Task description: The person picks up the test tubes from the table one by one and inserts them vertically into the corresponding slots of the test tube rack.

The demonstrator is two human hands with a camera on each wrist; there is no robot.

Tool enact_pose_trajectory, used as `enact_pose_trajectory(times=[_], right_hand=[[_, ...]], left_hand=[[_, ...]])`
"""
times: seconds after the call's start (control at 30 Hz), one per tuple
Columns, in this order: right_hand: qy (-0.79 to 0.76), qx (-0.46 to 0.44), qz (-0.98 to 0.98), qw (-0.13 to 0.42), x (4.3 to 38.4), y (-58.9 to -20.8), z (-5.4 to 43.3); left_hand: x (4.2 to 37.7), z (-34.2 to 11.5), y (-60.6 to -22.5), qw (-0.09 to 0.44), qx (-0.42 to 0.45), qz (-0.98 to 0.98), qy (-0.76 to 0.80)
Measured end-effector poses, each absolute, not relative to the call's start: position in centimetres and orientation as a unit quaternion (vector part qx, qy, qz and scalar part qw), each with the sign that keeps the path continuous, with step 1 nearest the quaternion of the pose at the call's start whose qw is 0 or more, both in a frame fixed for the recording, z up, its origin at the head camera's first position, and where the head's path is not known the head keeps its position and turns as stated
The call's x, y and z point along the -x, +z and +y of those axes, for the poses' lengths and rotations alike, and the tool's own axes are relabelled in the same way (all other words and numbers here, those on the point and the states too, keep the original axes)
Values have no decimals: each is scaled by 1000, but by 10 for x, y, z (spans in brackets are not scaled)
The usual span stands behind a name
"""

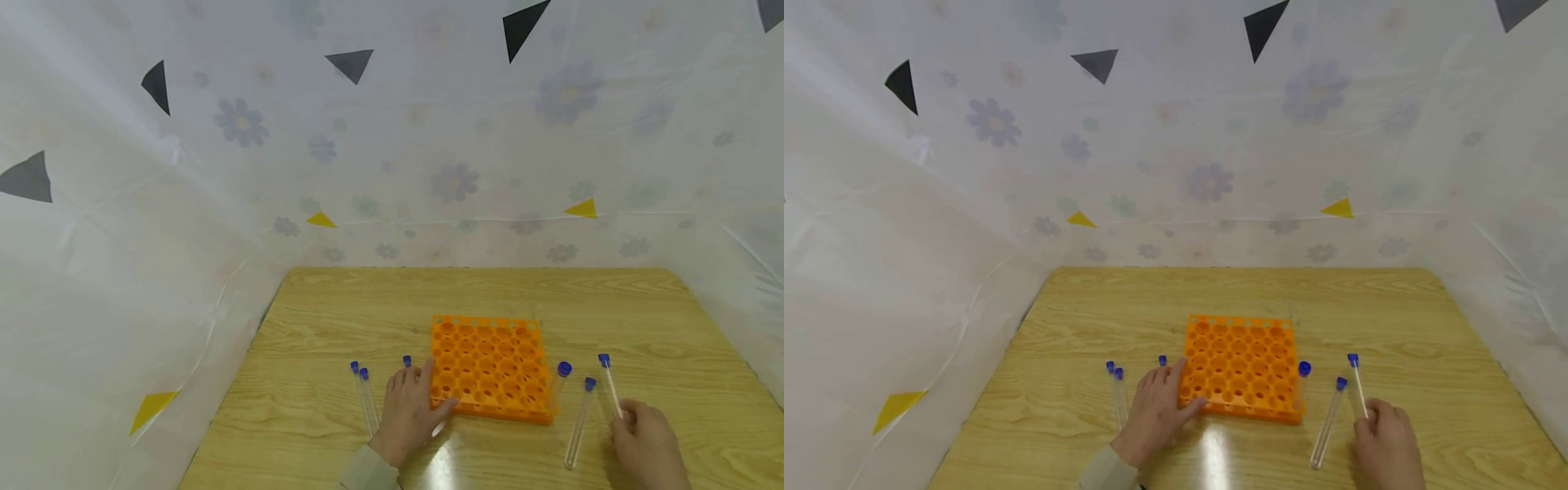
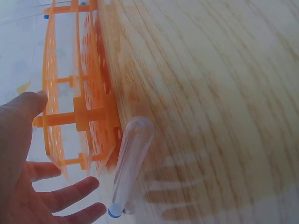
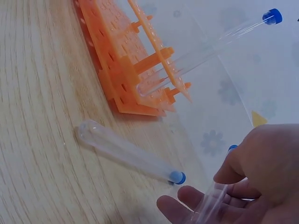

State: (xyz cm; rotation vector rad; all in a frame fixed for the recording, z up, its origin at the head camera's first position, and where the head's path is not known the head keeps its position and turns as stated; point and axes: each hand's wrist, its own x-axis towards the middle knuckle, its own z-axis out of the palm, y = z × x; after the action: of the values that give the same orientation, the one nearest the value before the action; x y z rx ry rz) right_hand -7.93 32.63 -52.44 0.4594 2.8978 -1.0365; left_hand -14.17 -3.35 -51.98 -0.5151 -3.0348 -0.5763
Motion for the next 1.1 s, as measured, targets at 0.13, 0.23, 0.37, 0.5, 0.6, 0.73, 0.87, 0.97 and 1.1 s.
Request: enact_pose_trajectory(times=[0.13, 0.23, 0.37, 0.5, 0.6, 0.73, 0.87, 0.97, 1.1], right_hand=[[-350, -146, 925, 29, 82, -518, 322], [-366, -142, 919, 39, 83, -514, 319], [-375, -134, 917, 22, 82, -510, 315], [-368, -123, 921, -28, 82, -508, 309], [-352, -105, 926, -84, 82, -508, 305], [-341, -84, 926, -139, 81, -507, 299], [-355, -72, 918, -163, 84, -504, 293], [-364, -69, 913, -171, 86, -501, 290], [-386, -60, 901, -186, 89, -496, 285]], left_hand=[[141, -34, -519, 8, 165, -969, -182], [141, -33, -519, 14, 166, -969, -180], [141, -33, -519, 16, 167, -970, -178], [141, -34, -520, 16, 168, -970, -178], [141, -34, -520, 17, 168, -969, -179], [141, -34, -520, 14, 167, -968, -185], [142, -34, -520, 12, 167, -968, -188], [142, -34, -521, 10, 167, -968, -187], [142, -34, -521, 9, 167, -968, -185]])
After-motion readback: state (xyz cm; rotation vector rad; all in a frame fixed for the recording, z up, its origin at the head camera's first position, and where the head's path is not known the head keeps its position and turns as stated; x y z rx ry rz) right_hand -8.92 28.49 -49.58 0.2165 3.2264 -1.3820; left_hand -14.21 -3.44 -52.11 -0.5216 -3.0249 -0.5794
